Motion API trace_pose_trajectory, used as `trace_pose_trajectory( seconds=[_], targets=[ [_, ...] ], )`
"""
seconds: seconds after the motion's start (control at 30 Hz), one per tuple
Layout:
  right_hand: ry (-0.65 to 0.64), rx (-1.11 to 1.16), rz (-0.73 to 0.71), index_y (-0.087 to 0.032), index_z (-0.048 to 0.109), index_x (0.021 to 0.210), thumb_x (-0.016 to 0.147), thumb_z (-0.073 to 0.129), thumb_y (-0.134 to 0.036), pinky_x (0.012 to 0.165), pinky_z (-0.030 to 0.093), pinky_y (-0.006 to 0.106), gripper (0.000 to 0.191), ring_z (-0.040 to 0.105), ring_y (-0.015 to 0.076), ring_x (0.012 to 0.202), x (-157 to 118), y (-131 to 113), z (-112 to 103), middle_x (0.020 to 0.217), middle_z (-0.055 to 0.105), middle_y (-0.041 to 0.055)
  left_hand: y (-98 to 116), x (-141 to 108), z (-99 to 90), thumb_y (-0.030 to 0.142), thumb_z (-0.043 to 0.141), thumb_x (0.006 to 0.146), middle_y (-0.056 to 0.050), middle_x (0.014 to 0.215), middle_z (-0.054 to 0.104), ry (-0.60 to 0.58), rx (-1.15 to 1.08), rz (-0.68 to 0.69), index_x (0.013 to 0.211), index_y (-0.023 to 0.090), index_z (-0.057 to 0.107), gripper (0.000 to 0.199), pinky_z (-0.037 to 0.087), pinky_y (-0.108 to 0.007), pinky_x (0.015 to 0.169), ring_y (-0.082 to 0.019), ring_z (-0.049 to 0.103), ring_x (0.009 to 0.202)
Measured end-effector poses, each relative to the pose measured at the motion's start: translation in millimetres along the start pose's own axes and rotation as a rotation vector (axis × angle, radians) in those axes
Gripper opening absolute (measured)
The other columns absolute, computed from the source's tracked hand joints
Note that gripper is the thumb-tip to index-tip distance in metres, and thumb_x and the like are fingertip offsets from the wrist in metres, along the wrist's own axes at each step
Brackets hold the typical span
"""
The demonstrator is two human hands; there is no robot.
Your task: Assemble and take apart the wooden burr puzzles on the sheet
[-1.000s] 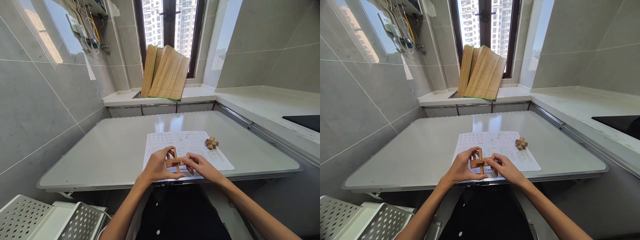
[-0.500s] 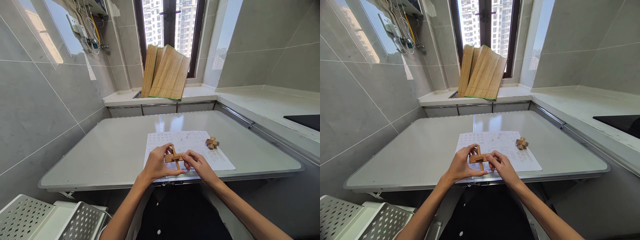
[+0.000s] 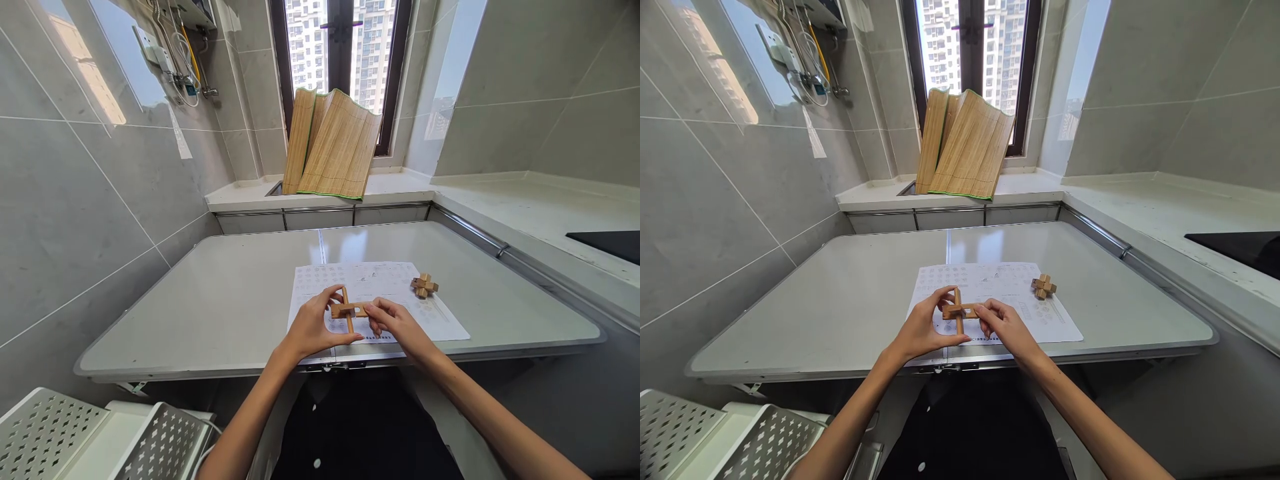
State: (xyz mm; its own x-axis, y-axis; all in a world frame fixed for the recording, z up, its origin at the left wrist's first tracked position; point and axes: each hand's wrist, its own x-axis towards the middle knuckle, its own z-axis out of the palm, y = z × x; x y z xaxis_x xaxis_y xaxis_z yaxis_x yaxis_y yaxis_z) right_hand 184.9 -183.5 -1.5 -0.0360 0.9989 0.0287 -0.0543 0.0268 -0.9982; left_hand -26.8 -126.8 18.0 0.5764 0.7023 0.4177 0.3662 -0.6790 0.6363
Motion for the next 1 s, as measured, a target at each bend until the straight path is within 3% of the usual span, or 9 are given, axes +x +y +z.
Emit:
trace_pose_trajectory(
  seconds=[0.13,0.23,0.33,0.5,0.63,0.77,1.0],
  targets=[
    [0.001,0.126,0.043,-0.020,0.055,0.070,0.086,0.071,-0.059,0.066,0.038,0.030,0.044,0.044,0.0136,0.062,5.2,8.1,-1.0,0.064,0.053,-0.0026,-2.5,-1.5,4.5,0.052,0.089,0.067,-0.005,0.116,0.071,-0.027,-0.086,-0.067,0.145,0.030,0.045,0.091,0.050,-0.042,0.102,-0.027,0.068,0.110],
    [0.004,0.203,0.104,-0.019,0.060,0.073,0.083,0.075,-0.057,0.064,0.038,0.029,0.041,0.044,0.0135,0.063,8.3,11.7,-1.8,0.065,0.053,-0.0022,-3.6,-2.4,7.1,0.048,0.088,0.070,-0.005,0.125,0.070,-0.020,-0.153,-0.089,0.136,0.031,0.055,0.076,0.047,-0.042,0.106,-0.028,0.065,0.119],
    [0.010,0.266,0.147,-0.019,0.064,0.075,0.079,0.078,-0.054,0.063,0.039,0.029,0.038,0.043,0.0132,0.062,12.1,13.9,-2.7,0.065,0.051,-0.0024,-4.3,-2.3,9.2,0.041,0.084,0.077,-0.004,0.125,0.071,-0.049,-0.315,-0.095,0.129,0.029,0.059,0.059,0.048,-0.040,0.106,-0.026,0.067,0.115],
    [0.020,0.308,0.178,-0.018,0.069,0.077,0.078,0.080,-0.052,0.059,0.039,0.028,0.036,0.043,0.0124,0.059,19.7,15.9,-2.6,0.063,0.050,-0.0027,-7.7,-1.2,13.7,0.034,0.080,0.082,-0.005,0.119,0.071,-0.057,-0.509,-0.161,0.126,0.027,0.061,0.049,0.049,-0.039,0.105,-0.023,0.070,0.108],
    [0.058,0.406,0.213,-0.016,0.072,0.082,0.075,0.083,-0.048,0.054,0.038,0.027,0.034,0.041,0.0108,0.057,26.9,17.9,-1.1,0.062,0.049,-0.0032,-14.2,-0.5,18.9,0.039,0.070,0.090,-0.005,0.108,0.067,0.012,-0.558,-0.263,0.117,0.023,0.063,0.032,0.054,-0.034,0.091,-0.020,0.072,0.092],
    [0.120,0.481,0.235,-0.016,0.073,0.085,0.073,0.083,-0.041,0.050,0.039,0.025,0.030,0.041,0.0096,0.054,34.0,20.3,0.9,0.062,0.049,-0.0036,-18.5,0.0,23.3,0.044,0.067,0.092,-0.002,0.102,0.063,0.053,-0.586,-0.302,0.112,0.022,0.062,0.030,0.053,-0.028,0.079,-0.014,0.069,0.078],
    [0.257,0.486,0.163,-0.019,0.070,0.082,0.077,0.079,-0.043,0.050,0.043,0.028,0.026,0.044,0.0127,0.055,40.8,29.9,-3.4,0.064,0.050,-0.0019,-27.7,-1.0,20.9,0.044,0.065,0.092,-0.002,0.100,0.064,0.101,-0.472,-0.274,0.111,0.022,0.061,0.029,0.052,-0.028,0.083,-0.015,0.068,0.084]
  ],
)
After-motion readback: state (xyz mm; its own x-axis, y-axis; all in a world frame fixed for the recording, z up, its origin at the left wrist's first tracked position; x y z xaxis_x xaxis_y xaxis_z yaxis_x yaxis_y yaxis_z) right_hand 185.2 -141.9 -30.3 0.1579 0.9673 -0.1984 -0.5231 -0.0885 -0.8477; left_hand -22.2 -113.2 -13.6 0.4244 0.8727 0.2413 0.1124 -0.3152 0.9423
